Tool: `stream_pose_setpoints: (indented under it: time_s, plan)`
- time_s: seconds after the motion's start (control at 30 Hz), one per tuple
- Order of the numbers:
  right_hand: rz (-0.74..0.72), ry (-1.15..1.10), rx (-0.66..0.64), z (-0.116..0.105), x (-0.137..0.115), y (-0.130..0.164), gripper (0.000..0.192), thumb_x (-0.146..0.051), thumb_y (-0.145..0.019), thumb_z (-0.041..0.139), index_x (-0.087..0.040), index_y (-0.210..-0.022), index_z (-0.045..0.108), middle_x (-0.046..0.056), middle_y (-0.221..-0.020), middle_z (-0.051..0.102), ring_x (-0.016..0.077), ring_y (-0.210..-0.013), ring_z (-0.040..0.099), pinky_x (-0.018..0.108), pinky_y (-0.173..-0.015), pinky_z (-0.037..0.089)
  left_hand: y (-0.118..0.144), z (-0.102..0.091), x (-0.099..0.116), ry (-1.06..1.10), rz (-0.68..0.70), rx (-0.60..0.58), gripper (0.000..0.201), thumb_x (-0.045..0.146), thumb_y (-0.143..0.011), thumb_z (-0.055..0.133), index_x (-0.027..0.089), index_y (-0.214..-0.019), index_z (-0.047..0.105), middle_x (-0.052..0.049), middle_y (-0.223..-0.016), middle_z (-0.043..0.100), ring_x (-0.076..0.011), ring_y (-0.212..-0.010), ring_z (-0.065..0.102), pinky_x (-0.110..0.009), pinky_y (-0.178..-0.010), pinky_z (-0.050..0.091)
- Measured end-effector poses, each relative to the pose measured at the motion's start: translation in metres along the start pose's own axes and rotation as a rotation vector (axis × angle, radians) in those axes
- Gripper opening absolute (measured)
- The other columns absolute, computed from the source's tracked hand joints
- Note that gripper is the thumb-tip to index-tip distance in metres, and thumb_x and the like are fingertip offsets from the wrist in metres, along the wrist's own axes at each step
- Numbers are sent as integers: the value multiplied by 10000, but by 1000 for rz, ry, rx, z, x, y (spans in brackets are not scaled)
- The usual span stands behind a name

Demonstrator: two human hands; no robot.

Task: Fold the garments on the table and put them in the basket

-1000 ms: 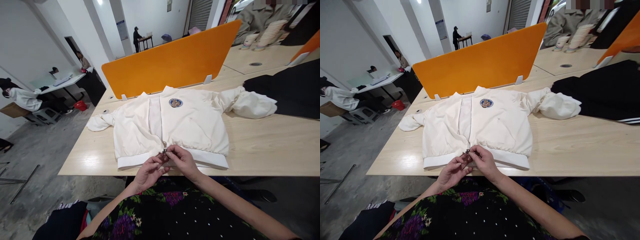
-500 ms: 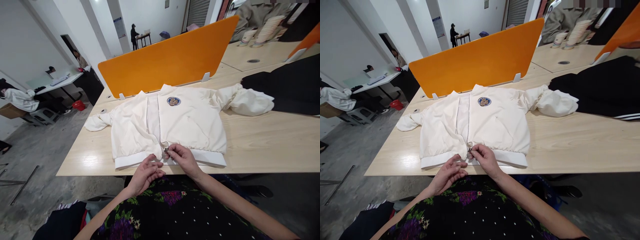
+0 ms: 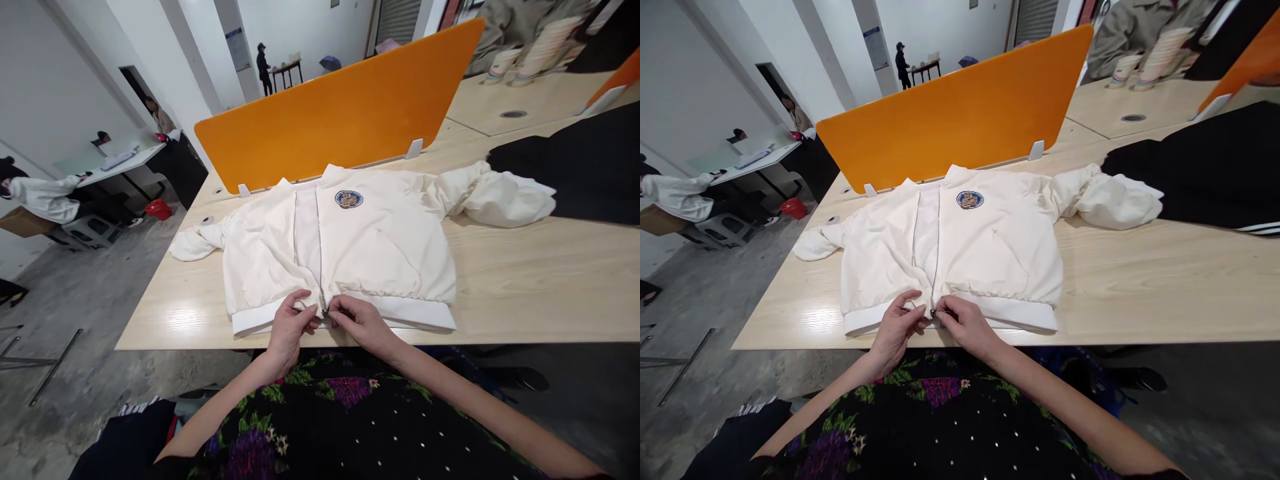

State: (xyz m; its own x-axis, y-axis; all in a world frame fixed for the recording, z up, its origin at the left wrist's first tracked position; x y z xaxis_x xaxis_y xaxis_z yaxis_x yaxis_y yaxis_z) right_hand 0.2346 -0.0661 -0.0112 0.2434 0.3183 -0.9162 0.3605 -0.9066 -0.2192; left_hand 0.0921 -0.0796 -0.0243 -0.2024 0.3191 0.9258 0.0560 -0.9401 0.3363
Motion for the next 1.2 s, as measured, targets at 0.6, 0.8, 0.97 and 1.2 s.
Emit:
stream_pose_setpoints:
  time_s: [0.6,0.8,0.97,1.2]
  plan:
    - [472,-768,55,14,14,8,311,-404,-644,760,-164,-677,565,-7,-639,626,110,-557,594,237,-530,465,-3,5,0,187,74,-3,400,237,-544,837,167,-812,549,57,-555,580,-79,-573,584,-180,-609,417]
    - [486,-834,49,18,12,10,310,-395,-645,769,-163,-680,566,-7,-640,637,97,-557,590,237,-566,485,-3,5,1,93,121,-22,365,257,-602,810,177,-831,537,58,-563,558,-81,-552,548,-188,-563,382]
    - [510,-827,100,16,16,11,335,-423,-633,779,-167,-682,569,-2,-620,645,103,-562,596,246,-591,503,-4,3,-1,129,91,-22,367,253,-596,810,184,-811,521,67,-522,529,-66,-500,495,-174,-504,306]
    - [522,-915,143,17,15,11,334,-397,-619,797,-164,-691,569,8,-674,655,110,-607,609,257,-617,523,-5,6,-3,277,83,-11,385,205,-547,823,181,-761,504,55,-579,575,-74,-568,542,-189,-595,380]
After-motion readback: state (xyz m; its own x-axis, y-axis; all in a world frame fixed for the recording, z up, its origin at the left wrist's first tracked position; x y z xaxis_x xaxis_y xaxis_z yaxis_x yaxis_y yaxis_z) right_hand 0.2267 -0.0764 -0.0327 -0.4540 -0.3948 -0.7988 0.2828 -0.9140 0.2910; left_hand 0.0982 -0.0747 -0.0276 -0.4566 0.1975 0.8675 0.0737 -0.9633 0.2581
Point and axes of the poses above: each hand's wrist, its own y-axis away from the middle knuckle, its own z-axis out of the palm, x = y × z, the point moved 7 cm from there along -y, towards the middle knuckle
